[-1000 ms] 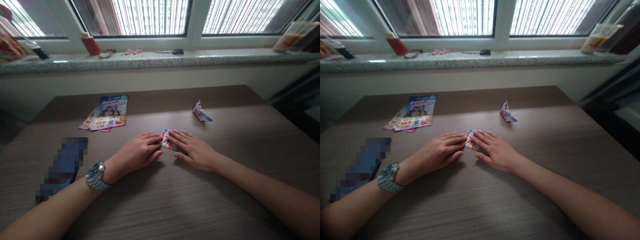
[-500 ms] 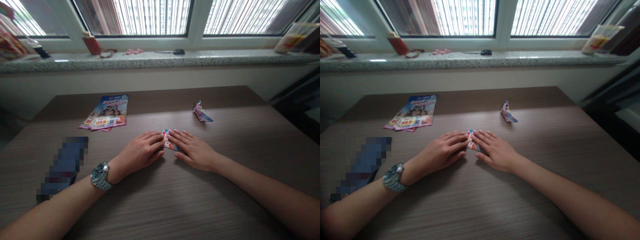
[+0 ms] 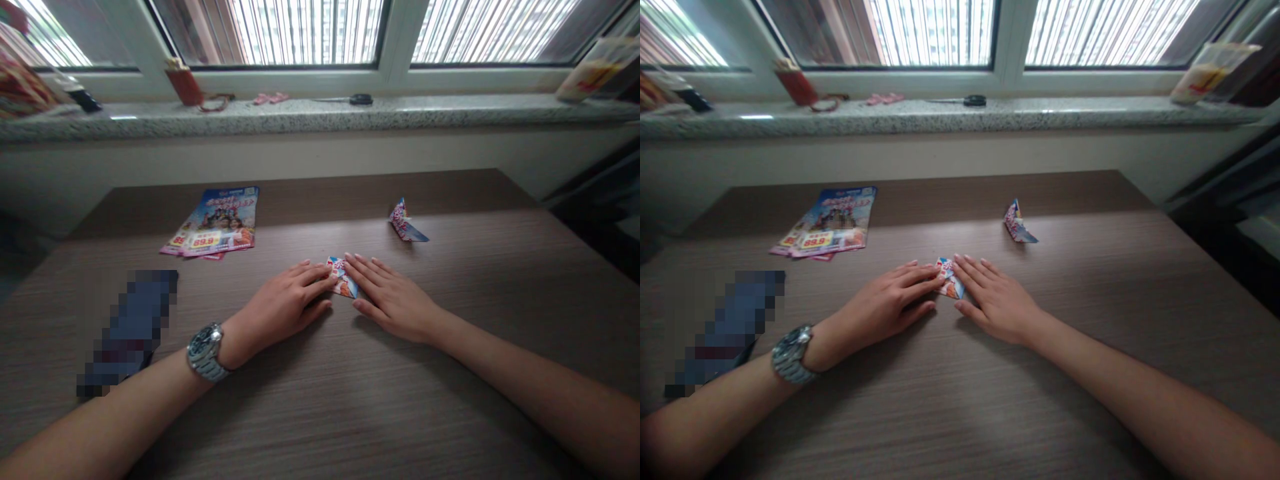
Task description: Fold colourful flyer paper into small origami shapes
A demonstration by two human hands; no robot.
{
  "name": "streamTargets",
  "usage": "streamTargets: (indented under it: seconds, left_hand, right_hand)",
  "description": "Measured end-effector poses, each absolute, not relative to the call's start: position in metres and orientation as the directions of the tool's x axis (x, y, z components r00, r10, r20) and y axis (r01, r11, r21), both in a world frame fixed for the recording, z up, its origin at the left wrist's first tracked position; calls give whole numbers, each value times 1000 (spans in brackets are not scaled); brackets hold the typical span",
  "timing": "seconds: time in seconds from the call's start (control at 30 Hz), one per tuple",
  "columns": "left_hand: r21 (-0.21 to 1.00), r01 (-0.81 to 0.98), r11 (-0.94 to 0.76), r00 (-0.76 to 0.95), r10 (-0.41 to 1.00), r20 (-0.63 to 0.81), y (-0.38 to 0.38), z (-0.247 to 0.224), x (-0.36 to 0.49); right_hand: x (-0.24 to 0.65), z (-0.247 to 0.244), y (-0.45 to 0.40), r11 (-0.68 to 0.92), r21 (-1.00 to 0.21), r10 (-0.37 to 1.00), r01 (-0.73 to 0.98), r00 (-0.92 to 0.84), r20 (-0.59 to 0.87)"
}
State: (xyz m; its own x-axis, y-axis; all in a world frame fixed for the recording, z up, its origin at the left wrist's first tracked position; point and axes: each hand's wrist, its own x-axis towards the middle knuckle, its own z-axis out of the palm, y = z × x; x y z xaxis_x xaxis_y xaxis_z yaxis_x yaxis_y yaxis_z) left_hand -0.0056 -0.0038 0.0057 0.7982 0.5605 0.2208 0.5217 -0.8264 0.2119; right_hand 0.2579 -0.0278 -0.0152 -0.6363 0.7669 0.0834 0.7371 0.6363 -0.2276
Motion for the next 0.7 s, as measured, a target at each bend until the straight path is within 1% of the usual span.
streamTargets:
  seconds: [0.17,0.3,0.4,0.53,0.7]
  left_hand:
    - [223,530,-818,792,572,214,-4,4,-5]
    - [223,537,-814,792,577,200,-4,3,-6]
    - [231,536,-812,788,579,208,-4,2,-6]
    - [237,535,-811,785,581,215,-4,1,-6]
    - [230,546,-806,787,587,191,-4,2,-6]
  right_hand:
    - [262,-19,-29,592,-253,803,766,-586,106]
    - [265,-21,-29,552,-241,832,799,-546,96]
    - [265,-21,-29,552,-246,832,797,-544,103]
    - [265,-21,-29,548,-270,834,791,-540,110]
    - [267,-21,-27,534,-318,842,783,-528,114]
